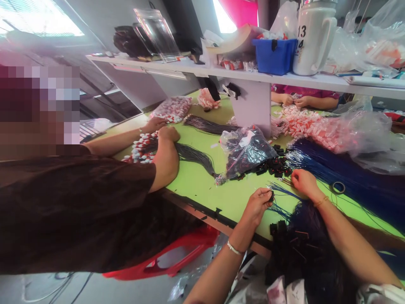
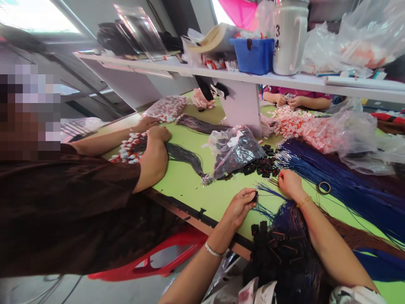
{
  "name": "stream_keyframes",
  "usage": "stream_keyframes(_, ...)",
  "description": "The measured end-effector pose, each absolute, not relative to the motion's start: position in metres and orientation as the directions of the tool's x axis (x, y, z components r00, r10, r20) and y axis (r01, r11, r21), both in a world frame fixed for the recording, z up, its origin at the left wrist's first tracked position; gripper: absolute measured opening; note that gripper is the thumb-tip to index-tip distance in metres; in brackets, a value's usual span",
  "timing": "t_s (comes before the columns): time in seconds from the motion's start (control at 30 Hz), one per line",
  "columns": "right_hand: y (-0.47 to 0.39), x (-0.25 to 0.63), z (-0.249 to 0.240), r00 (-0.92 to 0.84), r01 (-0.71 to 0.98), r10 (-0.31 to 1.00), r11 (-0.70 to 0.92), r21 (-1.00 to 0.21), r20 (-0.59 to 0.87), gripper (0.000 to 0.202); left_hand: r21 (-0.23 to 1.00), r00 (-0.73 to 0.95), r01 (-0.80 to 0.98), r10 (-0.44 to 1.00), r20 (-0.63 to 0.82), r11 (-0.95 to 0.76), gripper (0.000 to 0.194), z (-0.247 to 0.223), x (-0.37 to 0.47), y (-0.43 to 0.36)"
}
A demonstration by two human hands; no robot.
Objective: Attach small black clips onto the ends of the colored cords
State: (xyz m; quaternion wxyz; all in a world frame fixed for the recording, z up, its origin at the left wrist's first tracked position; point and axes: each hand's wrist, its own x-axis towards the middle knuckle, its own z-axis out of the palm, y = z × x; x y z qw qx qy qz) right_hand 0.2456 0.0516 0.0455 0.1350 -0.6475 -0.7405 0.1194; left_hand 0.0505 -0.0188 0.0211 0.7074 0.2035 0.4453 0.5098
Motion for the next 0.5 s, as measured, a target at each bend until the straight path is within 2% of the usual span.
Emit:
stream_keyframes(0.1,0.0571,0.2466,0.0372,-0.106,0.959,0.994,0.101,-0.265,-0.007,0.012,0.739,0.109,-0.536,0.902,-0.417,0.407,0.032,0.0218,0.0508,-0.0178)
stream_keyframes(0.27,0.0525,0.2408,0.0352,-0.14,0.967,0.99,0.141,-0.211,0.02,0.011,0.743,0.121,-0.529,0.902,-0.414,0.411,0.031,0.0216,0.0502,-0.0186)
stream_keyframes(0.37,0.0502,0.2433,0.039,-0.153,0.935,0.986,0.164,-0.315,0.061,0.01,0.746,0.121,-0.526,0.904,-0.411,0.409,0.031,0.022,0.0494,-0.019)
stream_keyframes(0.5,0.0488,0.2439,0.0432,-0.183,0.784,0.974,0.225,-0.578,0.132,0.01,0.741,0.117,-0.542,0.908,-0.401,0.397,0.032,0.0238,0.0522,-0.0177)
